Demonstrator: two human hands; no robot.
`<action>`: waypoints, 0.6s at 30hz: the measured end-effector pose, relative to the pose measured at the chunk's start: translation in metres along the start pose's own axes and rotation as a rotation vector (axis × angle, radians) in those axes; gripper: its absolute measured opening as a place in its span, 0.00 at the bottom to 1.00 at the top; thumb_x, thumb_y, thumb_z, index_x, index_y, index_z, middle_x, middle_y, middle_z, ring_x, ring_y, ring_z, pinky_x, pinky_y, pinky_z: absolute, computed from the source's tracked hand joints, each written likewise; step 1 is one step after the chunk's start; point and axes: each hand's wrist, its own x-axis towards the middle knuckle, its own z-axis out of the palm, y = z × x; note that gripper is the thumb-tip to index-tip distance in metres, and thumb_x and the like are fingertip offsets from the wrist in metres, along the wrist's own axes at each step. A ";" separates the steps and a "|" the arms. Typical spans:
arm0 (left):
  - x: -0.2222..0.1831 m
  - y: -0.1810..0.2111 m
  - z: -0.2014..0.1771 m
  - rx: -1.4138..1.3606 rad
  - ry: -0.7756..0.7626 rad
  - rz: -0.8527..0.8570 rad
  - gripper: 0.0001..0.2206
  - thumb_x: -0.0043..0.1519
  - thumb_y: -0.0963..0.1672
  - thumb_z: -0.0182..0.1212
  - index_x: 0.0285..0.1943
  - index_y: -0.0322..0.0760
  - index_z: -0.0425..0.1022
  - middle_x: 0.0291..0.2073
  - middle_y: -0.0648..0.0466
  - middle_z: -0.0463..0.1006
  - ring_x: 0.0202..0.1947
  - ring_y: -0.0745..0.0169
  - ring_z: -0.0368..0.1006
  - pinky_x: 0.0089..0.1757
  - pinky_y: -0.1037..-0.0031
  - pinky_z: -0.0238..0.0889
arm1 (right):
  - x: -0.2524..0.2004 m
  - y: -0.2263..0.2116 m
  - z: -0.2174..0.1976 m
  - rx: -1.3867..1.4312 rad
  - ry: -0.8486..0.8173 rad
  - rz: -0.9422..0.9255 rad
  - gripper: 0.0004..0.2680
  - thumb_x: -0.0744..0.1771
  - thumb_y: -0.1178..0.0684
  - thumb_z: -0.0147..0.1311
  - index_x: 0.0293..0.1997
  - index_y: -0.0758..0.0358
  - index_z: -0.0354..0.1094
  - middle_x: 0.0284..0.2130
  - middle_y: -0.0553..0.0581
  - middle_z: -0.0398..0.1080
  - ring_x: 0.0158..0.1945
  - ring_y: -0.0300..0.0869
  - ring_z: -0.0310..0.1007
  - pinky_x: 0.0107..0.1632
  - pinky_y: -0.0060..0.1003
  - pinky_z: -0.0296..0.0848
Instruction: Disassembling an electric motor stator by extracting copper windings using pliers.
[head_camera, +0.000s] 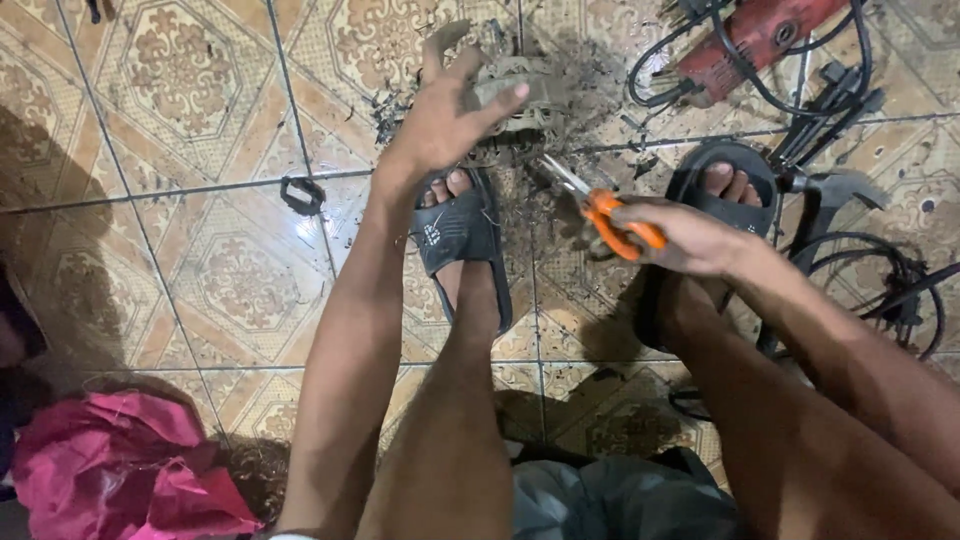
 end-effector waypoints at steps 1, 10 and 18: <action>0.002 -0.002 0.001 0.005 0.012 0.017 0.43 0.60 0.65 0.48 0.69 0.28 0.65 0.72 0.34 0.40 0.67 0.12 0.52 0.58 0.29 0.57 | -0.001 -0.017 0.017 0.061 0.080 0.086 0.12 0.68 0.51 0.47 0.53 0.69 0.64 0.44 0.63 0.68 0.41 0.45 0.67 0.47 0.42 0.69; 0.000 -0.007 0.007 -0.015 0.094 0.071 0.40 0.62 0.64 0.51 0.67 0.28 0.66 0.71 0.36 0.43 0.68 0.16 0.53 0.58 0.31 0.61 | 0.042 -0.025 0.023 0.217 0.123 0.180 0.13 0.66 0.48 0.50 0.53 0.63 0.64 0.50 0.61 0.70 0.49 0.47 0.70 0.54 0.50 0.69; 0.000 -0.012 0.012 0.026 0.108 0.025 0.41 0.62 0.64 0.51 0.73 0.32 0.63 0.72 0.31 0.41 0.69 0.12 0.50 0.61 0.34 0.57 | 0.039 -0.039 0.030 0.195 0.146 0.208 0.10 0.68 0.49 0.47 0.52 0.60 0.67 0.48 0.65 0.73 0.52 0.49 0.71 0.56 0.47 0.65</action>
